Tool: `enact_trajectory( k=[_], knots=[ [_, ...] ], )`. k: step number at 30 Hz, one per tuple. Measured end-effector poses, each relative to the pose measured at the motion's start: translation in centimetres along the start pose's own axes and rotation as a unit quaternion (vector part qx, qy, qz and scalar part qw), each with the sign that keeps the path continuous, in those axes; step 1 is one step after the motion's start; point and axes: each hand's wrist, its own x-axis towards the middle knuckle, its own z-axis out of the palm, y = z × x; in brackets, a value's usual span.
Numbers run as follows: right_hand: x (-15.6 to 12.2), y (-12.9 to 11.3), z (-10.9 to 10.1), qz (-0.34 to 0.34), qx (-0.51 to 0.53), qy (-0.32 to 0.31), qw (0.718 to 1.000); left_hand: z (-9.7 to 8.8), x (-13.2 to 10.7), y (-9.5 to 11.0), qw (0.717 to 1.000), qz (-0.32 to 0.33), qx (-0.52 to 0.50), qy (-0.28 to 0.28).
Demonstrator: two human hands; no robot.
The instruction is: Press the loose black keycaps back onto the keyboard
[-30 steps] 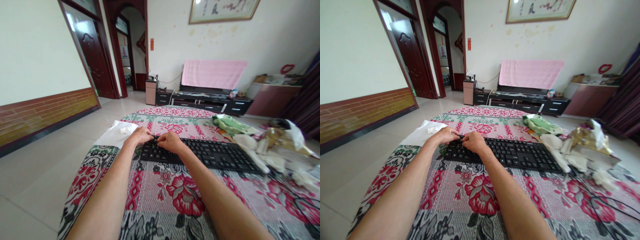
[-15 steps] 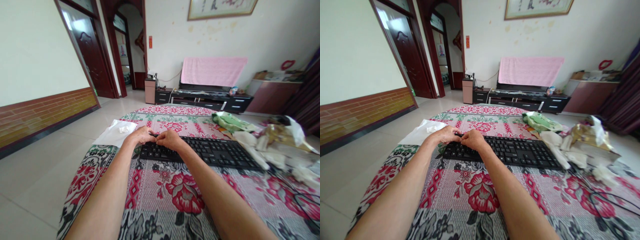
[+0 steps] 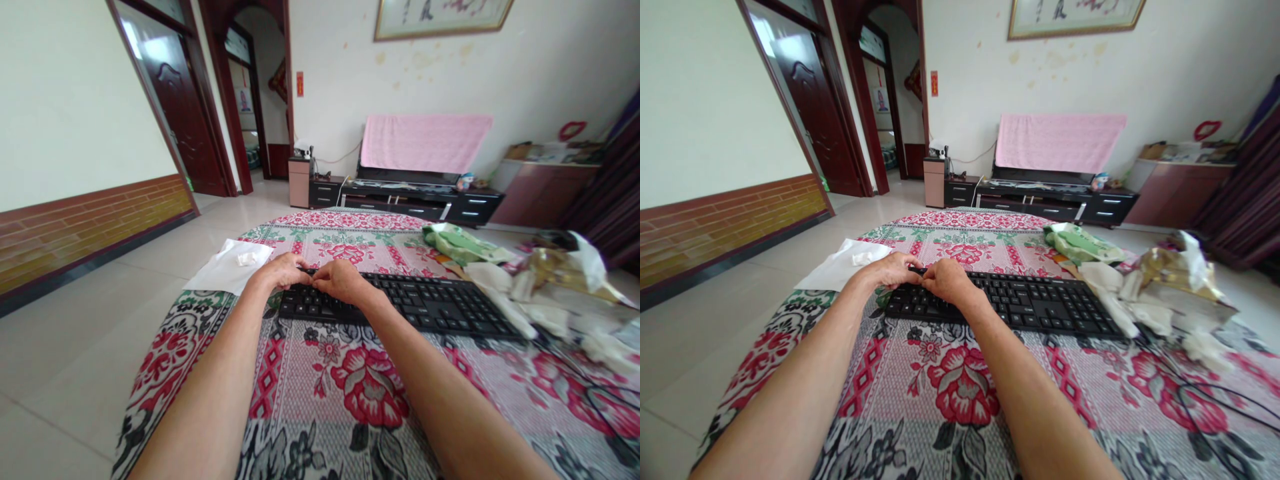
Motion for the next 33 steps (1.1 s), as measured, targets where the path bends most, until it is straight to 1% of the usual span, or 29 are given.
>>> enact_trajectory(
  k=[3,6,12,17,21,23,25,27,29,30,31,33],
  knots=[
    [-0.1,0.0,-0.3,-0.028,-0.026,-0.012,0.999,0.0,0.0,0.0,1.000,-0.004,0.005,0.000],
    [0.0,0.2,-0.3,-0.039,-0.034,-0.013,0.999,0.0,0.0,0.0,1.000,-0.003,0.002,-0.003],
    [-0.2,0.3,0.1,-0.027,-0.027,0.002,0.999,-0.2,0.1,-0.1,1.000,-0.003,0.013,-0.026],
    [-0.2,0.2,0.0,-0.009,-0.031,-0.005,0.999,-0.3,0.0,0.2,0.999,-0.015,0.031,-0.034],
    [-0.1,0.1,0.3,-0.002,-0.042,-0.004,0.999,0.1,-0.3,0.9,0.998,-0.031,0.058,-0.007],
    [-0.1,0.1,0.3,-0.005,-0.030,-0.005,1.000,0.2,-0.5,1.1,0.997,-0.032,0.068,0.006],
    [-0.1,0.2,-0.3,-0.008,0.011,0.004,1.000,0.1,-0.6,1.2,0.998,-0.028,0.063,0.003],
    [-0.4,0.7,-1.4,-0.001,0.058,0.036,0.998,-0.2,-0.7,1.1,0.999,-0.016,0.048,-0.012],
    [-0.8,1.5,-2.8,0.021,0.085,0.076,0.993,-0.5,-0.7,1.0,0.999,0.002,0.028,-0.018],
    [-1.0,2.0,-3.4,0.036,0.097,0.083,0.991,-0.6,-0.7,1.0,1.000,0.015,0.017,-0.015],
    [-1.2,2.6,-4.0,0.051,0.108,0.077,0.990,-0.6,-0.6,1.0,1.000,0.028,0.007,-0.008],
    [-1.7,3.6,-4.8,0.063,0.117,0.040,0.990,-0.5,-0.6,1.2,0.999,0.048,-0.007,0.003]
  ],
)
